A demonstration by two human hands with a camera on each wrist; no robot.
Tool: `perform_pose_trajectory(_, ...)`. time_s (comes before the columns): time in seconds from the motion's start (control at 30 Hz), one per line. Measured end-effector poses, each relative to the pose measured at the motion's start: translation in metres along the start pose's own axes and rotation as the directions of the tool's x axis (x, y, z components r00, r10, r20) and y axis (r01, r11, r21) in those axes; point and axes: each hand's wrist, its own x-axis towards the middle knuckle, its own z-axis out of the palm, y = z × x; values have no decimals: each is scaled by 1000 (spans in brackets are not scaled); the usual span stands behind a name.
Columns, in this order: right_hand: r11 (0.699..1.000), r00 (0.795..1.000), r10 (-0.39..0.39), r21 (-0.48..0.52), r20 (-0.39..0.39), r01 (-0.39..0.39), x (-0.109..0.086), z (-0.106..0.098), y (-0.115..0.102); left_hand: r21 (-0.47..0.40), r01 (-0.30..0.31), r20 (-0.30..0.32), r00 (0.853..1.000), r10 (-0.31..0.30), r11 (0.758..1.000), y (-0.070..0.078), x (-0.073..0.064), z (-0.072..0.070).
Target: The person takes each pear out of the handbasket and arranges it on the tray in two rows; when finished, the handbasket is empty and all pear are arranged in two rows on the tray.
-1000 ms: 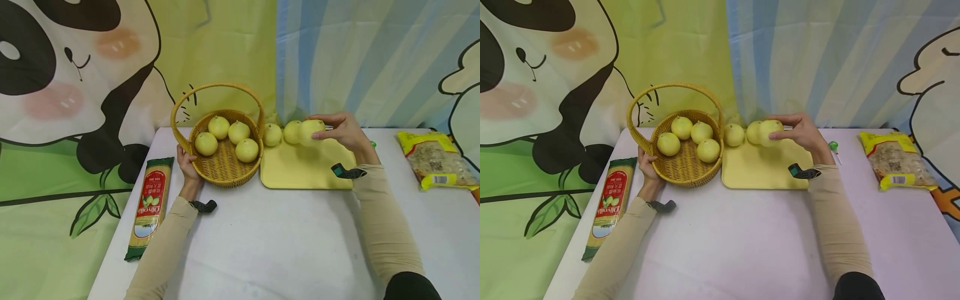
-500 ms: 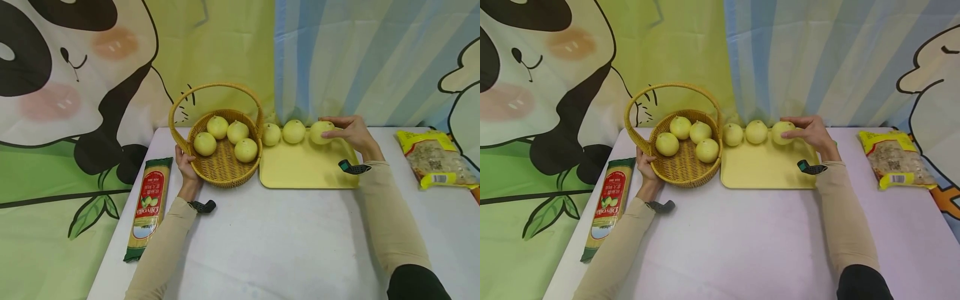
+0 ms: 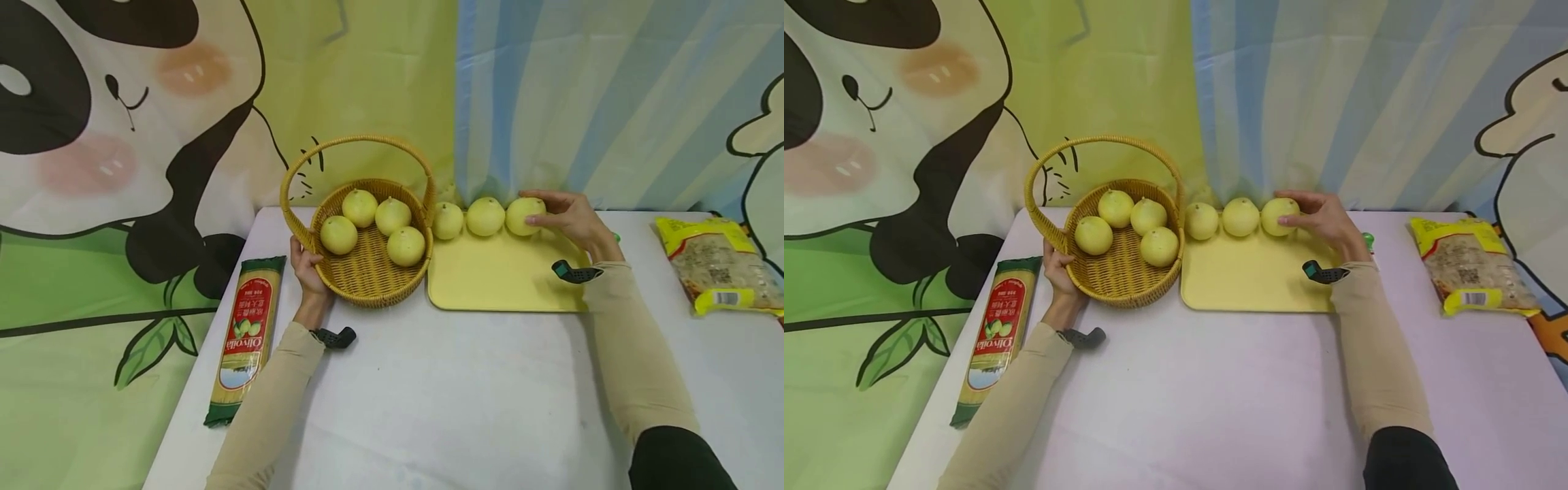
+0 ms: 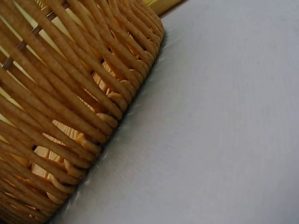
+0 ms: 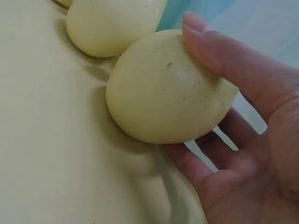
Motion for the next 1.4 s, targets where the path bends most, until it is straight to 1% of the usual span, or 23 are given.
perform_pose_trajectory(0.2, 991, 999, 1, -133, 49, 5, -5, -4, -5, -12, 7, -10, 1000, -7, 1000, -1, -1, 1)
perform_pose_trajectory(0.23, 989, 998, -5, -147, 55, 13, -6, -5, -7, -12, 7, -13, 1000, -7, 1000, -2, -1, 1)
perform_pose_trajectory(0.3, 989, 998, -34, -141, 47, 40, -11, -6, -11, -10, 9, -17, 1000, -10, 1000, -3, -2, 1)
perform_pose_trajectory(0.37, 991, 997, -83, -108, -2, 82, -15, -5, -17, -8, 11, -14, 1000, -11, 1000, -3, -2, 1)
perform_pose_trajectory(0.4, 989, 992, -115, -98, -44, 110, -17, -4, -22, -5, 11, -13, 1000, -11, 1000, -3, -2, 0)
perform_pose_trajectory(0.5, 977, 966, -212, -54, -147, 206, -22, 2, -36, -11, 5, -11, 1000, -5, 1000, -4, -2, 0)
perform_pose_trajectory(0.57, 966, 954, -256, -23, -157, 256, -24, 12, -49, -28, -5, -11, 1000, 5, 1000, -3, -1, -1)
perform_pose_trajectory(0.6, 962, 952, -275, -37, -139, 272, -24, 18, -55, -36, -10, -13, 1000, 10, 999, -3, -1, -1)
perform_pose_trajectory(0.67, 956, 956, -288, -76, -57, 284, -25, 32, -69, -54, -19, -13, 1000, 18, 998, -3, 0, -1)
perform_pose_trajectory(0.73, 950, 959, -279, -132, 53, 283, -25, 49, -83, -64, -21, -10, 1000, 20, 998, -2, 0, -1)
perform_pose_trajectory(0.77, 943, 956, -272, -170, 108, 287, -25, 58, -89, -62, -21, -9, 1000, 21, 998, -2, 1, -1)
perform_pose_trajectory(0.83, 939, 948, -240, -198, 211, 282, -24, 78, -98, -60, -17, -4, 1000, 17, 998, -1, 1, -1)
perform_pose_trajectory(0.9, 944, 929, -211, -181, 304, 274, -21, 99, -105, -51, -16, 0, 1000, 16, 999, 0, 1, -1)
perform_pose_trajectory(1.0, 948, 888, -203, -145, 412, 285, -17, 130, -110, -50, -19, -1, 1000, 19, 999, -1, 2, -2)
perform_pose_trajectory(1.03, 941, 873, -212, -151, 440, 304, -15, 140, -111, -51, -20, -3, 1000, 20, 999, -1, 2, -2)
perform_pose_trajectory(1.07, 932, 859, -223, -158, 461, 327, -13, 149, -112, -55, -20, -3, 1000, 20, 998, -1, 2, -1)
perform_pose_trajectory(1.1, 920, 851, -232, -178, 471, 350, -11, 158, -113, -59, -19, -5, 1000, 19, 998, -1, 2, -1)
perform_pose_trajectory(1.13, 900, 843, -244, -212, 480, 381, -10, 167, -115, -61, -18, -5, 1000, 17, 998, -1, 2, -1)
perform_pose_trajectory(1.17, 876, 840, -251, -256, 481, 408, -8, 175, -116, -61, -15, -6, 1000, 15, 998, -1, 3, 0)
perform_pose_trajectory(1.2, 847, 835, -259, -301, 485, 437, -6, 182, -117, -59, -13, -5, 1000, 13, 998, 0, 3, 0)
perform_pose_trajectory(1.27, 778, 833, -253, -408, 492, 478, -4, 195, -122, -59, -9, -2, 1000, 9, 998, 0, 3, 1)
perform_pose_trajectory(1.33, 702, 835, -218, -513, 504, 493, 0, 207, -124, -56, -10, -1, 1000, 10, 998, 1, 3, 2)
perform_pose_trajectory(1.4, 644, 849, -157, -599, 505, 476, 3, 217, -125, -52, -10, -3, 1000, 10, 999, 1, 2, 2)
